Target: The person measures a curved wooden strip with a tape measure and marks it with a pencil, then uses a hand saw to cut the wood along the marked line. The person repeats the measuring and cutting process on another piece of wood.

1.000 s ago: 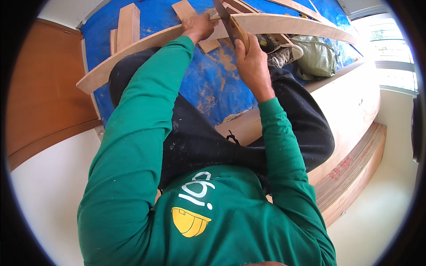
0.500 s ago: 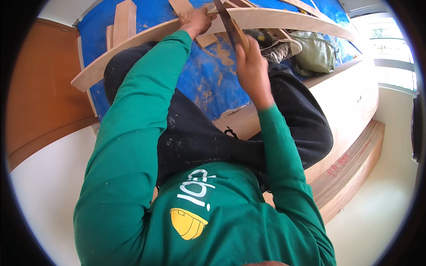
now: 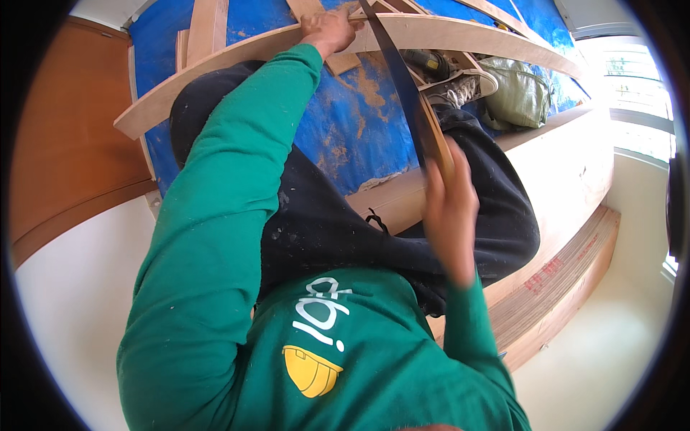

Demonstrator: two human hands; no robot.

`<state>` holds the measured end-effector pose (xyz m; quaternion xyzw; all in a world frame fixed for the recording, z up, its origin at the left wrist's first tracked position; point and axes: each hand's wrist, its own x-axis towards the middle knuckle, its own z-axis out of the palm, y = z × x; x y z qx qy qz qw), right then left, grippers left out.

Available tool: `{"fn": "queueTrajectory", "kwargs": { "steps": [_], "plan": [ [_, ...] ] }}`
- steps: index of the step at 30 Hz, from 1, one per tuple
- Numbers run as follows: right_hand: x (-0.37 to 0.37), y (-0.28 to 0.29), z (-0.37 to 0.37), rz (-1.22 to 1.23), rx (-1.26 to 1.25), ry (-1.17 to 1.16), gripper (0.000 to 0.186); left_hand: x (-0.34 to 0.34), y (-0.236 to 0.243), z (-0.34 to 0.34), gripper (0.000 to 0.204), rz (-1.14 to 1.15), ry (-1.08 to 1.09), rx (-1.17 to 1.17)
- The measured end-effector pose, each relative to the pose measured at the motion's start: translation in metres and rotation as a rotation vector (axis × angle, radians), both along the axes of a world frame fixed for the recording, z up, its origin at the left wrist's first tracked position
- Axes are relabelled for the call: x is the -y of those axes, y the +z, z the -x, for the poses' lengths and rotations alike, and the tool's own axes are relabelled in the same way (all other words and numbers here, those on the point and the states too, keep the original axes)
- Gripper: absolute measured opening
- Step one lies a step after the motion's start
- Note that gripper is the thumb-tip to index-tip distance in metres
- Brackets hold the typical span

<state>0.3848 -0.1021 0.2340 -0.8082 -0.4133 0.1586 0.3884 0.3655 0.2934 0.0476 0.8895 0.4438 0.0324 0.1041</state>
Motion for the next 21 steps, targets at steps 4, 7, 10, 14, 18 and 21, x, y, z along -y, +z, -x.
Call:
{"fn": "queueTrajectory", "kwargs": {
  "steps": [4,7,10,14,18,21],
  "plan": [
    [-0.134,-0.065,-0.037,-0.121,-0.002,-0.018,0.038,0.008,0.017,-0.002,0.062,0.065,0.007,0.025],
    [-0.13,-0.071,-0.042,-0.166,0.097,0.017,0.04,0.001,0.022,-0.003,0.062,0.064,0.006,0.049],
    [-0.041,-0.035,-0.02,-0.079,-0.06,0.04,0.042,-0.004,0.004,-0.001,0.062,0.06,-0.005,0.019],
    [0.073,0.027,0.015,0.079,-0.014,0.001,0.043,-0.012,-0.018,-0.006,0.065,0.124,0.016,0.05],
    [0.011,0.01,0.0,-0.065,0.066,0.042,0.04,-0.009,-0.016,-0.007,0.061,0.043,0.011,0.018],
    [-0.111,-0.045,-0.036,-0.145,0.027,0.022,0.029,0.001,-0.002,-0.002,0.059,0.031,0.003,-0.005]
  ]
}}
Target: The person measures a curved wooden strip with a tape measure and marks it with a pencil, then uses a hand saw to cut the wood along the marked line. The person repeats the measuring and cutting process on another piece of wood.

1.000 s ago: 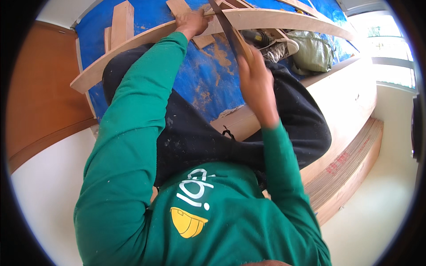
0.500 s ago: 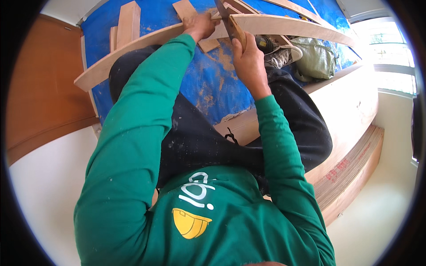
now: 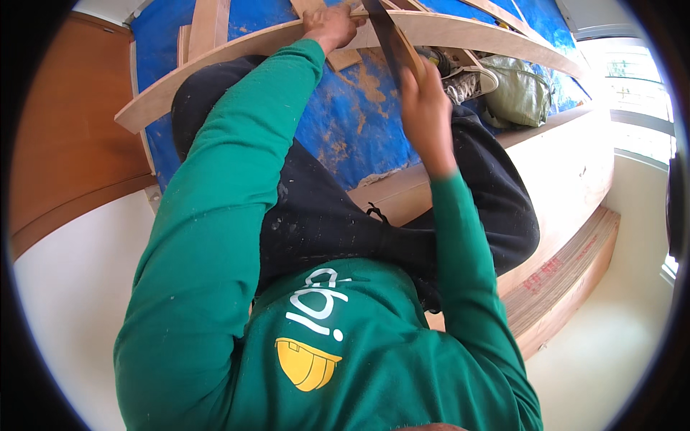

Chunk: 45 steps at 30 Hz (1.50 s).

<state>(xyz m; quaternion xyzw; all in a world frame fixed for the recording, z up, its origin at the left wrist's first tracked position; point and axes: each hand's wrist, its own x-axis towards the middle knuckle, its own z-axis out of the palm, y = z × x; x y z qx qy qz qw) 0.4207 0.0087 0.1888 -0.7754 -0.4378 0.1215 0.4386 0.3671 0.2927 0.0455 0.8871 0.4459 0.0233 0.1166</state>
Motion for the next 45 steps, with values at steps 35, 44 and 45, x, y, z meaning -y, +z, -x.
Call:
{"fn": "queueTrajectory", "kwargs": {
  "steps": [35,44,45],
  "plan": [
    [0.056,0.018,0.021,0.161,-0.086,-0.011,0.036,-0.009,-0.015,-0.006,0.063,0.015,0.013,0.004],
    [0.088,0.01,0.021,0.078,-0.078,0.065,0.043,-0.019,0.001,-0.003,0.064,0.035,0.004,0.036],
    [0.124,0.031,0.032,0.153,-0.071,0.01,0.044,-0.021,-0.005,-0.004,0.064,0.032,-0.003,0.033]
  ]
}}
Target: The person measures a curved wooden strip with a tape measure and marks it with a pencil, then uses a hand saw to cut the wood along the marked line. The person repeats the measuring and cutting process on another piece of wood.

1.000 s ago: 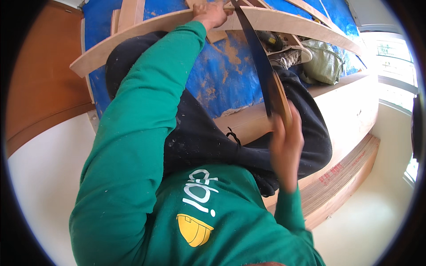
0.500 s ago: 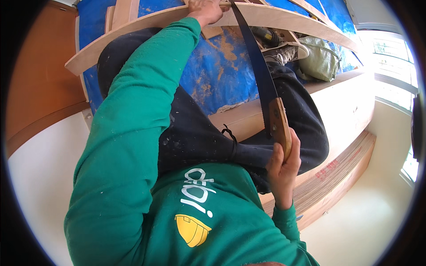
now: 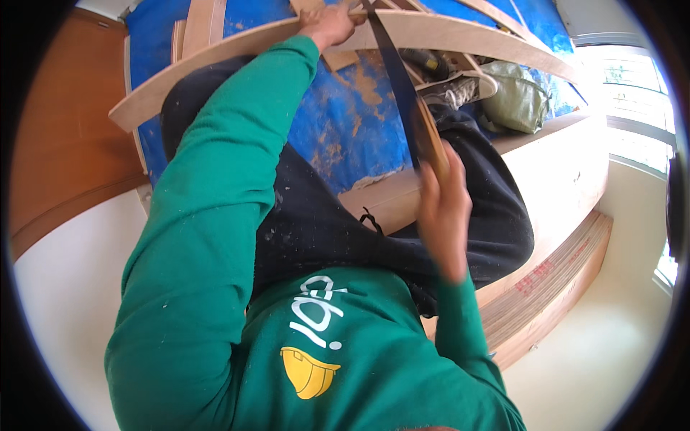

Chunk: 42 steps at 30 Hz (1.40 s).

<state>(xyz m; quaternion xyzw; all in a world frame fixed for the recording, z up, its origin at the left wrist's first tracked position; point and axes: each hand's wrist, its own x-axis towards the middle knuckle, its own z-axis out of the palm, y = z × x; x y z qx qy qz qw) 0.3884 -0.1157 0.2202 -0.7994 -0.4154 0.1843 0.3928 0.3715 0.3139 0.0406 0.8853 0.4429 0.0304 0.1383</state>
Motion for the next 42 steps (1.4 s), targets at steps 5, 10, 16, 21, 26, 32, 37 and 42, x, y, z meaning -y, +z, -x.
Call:
{"fn": "queueTrajectory", "kwargs": {
  "steps": [5,10,16,21,26,32,37,42],
  "plan": [
    [0.039,0.041,0.014,0.073,-0.033,-0.041,0.044,-0.002,-0.018,-0.003,0.059,0.037,0.006,0.052],
    [-0.146,-0.057,-0.04,-0.187,0.101,0.034,0.034,0.009,0.005,0.0,0.065,-0.03,0.016,-0.062],
    [-0.081,-0.038,-0.029,-0.119,0.052,0.066,0.036,0.022,0.009,0.005,0.064,0.004,-0.012,-0.038],
    [0.056,0.038,0.012,0.082,-0.03,-0.019,0.043,0.007,-0.012,0.005,0.058,0.02,0.001,-0.054],
    [-0.065,-0.016,-0.021,0.011,-0.091,-0.023,0.036,0.012,-0.008,0.003,0.058,-0.083,0.004,-0.015],
    [-0.151,-0.078,-0.049,-0.208,0.134,0.044,0.032,0.023,0.015,0.005,0.062,-0.01,-0.013,-0.045],
    [0.022,0.021,0.008,0.15,-0.129,-0.089,0.042,0.011,0.002,0.006,0.062,-0.04,-0.003,-0.002],
    [0.003,0.018,0.002,-0.047,0.038,0.035,0.044,0.005,-0.005,0.003,0.061,-0.039,0.004,-0.041]
  ]
}}
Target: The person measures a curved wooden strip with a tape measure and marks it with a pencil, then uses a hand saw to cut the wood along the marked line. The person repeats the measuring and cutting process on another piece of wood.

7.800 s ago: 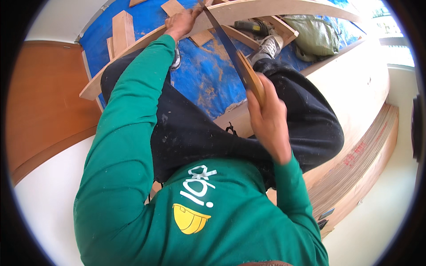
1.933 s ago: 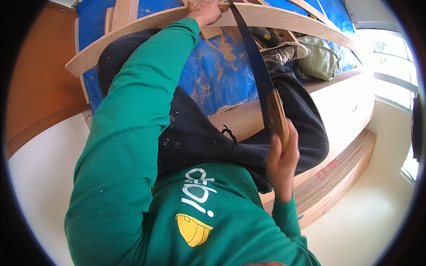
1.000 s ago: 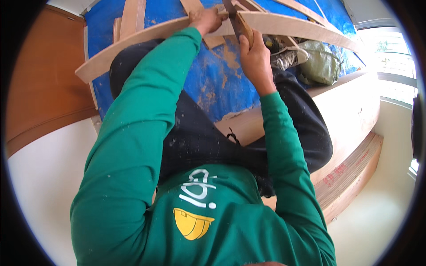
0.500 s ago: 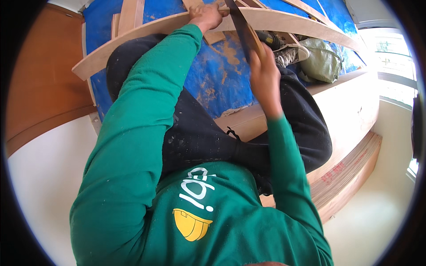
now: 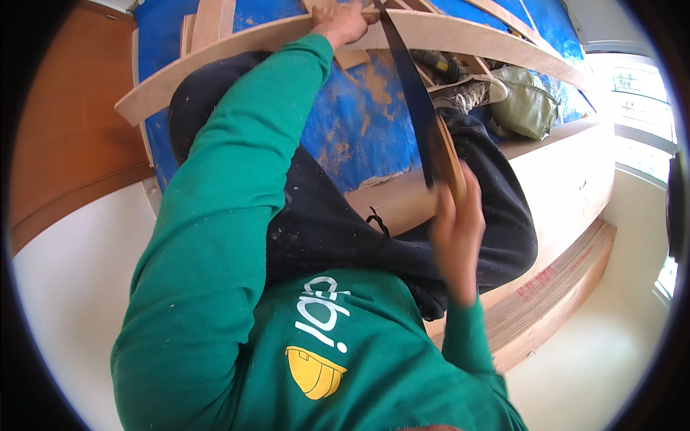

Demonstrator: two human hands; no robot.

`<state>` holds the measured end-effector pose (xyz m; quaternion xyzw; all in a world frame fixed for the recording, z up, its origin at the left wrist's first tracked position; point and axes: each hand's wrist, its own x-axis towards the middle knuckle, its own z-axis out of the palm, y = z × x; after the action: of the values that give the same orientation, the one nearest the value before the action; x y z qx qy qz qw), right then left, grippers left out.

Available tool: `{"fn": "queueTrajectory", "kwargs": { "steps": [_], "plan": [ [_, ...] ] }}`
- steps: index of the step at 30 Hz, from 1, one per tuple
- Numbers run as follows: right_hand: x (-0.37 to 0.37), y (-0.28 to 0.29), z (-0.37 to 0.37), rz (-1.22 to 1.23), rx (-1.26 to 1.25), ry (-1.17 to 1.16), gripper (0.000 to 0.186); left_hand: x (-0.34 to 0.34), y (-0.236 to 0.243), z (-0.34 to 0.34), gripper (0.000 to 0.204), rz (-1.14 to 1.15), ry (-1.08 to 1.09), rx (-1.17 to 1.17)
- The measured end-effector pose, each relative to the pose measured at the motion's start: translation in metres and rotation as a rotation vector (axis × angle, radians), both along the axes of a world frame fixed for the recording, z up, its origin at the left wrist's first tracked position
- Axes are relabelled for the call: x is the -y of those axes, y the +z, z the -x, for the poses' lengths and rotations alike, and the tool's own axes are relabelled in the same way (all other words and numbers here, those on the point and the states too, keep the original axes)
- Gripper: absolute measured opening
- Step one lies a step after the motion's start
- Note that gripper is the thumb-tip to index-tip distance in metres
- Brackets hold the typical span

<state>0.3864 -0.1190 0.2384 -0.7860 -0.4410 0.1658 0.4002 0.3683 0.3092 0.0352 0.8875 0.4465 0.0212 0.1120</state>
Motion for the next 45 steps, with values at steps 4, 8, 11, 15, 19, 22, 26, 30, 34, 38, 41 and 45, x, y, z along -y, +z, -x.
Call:
{"fn": "queueTrajectory", "kwargs": {
  "steps": [4,8,11,15,19,22,26,30,34,38,41,45],
  "plan": [
    [-0.154,-0.088,-0.044,-0.122,0.03,-0.003,0.034,0.004,0.015,0.0,0.061,-0.004,0.012,0.033],
    [-0.145,-0.09,-0.045,-0.143,0.053,0.008,0.034,0.006,0.016,0.001,0.062,0.07,0.01,-0.01],
    [-0.042,-0.04,-0.013,-0.002,-0.067,0.018,0.039,0.002,0.001,0.002,0.06,0.031,-0.02,-0.014],
    [0.054,0.016,0.014,0.149,-0.093,-0.07,0.044,-0.003,-0.01,0.002,0.056,0.013,-0.013,0.004],
    [-0.051,-0.034,-0.015,0.021,-0.007,-0.044,0.036,0.005,0.005,0.0,0.062,0.004,0.026,-0.027],
    [-0.163,-0.091,-0.046,-0.125,0.064,-0.009,0.033,0.014,0.02,0.002,0.065,0.028,0.025,-0.018],
    [-0.142,-0.092,-0.048,-0.123,0.089,0.027,0.034,0.018,0.017,0.005,0.063,0.056,0.003,-0.033],
    [0.008,-0.011,0.003,0.091,-0.044,-0.036,0.041,-0.002,0.005,0.001,0.059,0.064,-0.002,-0.069],
    [0.03,0.011,0.013,0.118,-0.094,-0.051,0.045,-0.007,0.001,-0.002,0.058,0.114,0.021,-0.063],
    [-0.126,-0.077,-0.037,-0.051,-0.003,-0.008,0.036,0.0,0.007,-0.001,0.061,0.01,0.012,-0.043],
    [-0.182,-0.116,-0.059,-0.136,0.034,-0.009,0.038,-0.001,0.012,0.0,0.064,0.026,-0.011,-0.05],
    [-0.088,-0.069,-0.036,-0.085,0.012,0.041,0.034,-0.008,0.011,-0.003,0.071,0.054,0.01,-0.055]
  ]
}}
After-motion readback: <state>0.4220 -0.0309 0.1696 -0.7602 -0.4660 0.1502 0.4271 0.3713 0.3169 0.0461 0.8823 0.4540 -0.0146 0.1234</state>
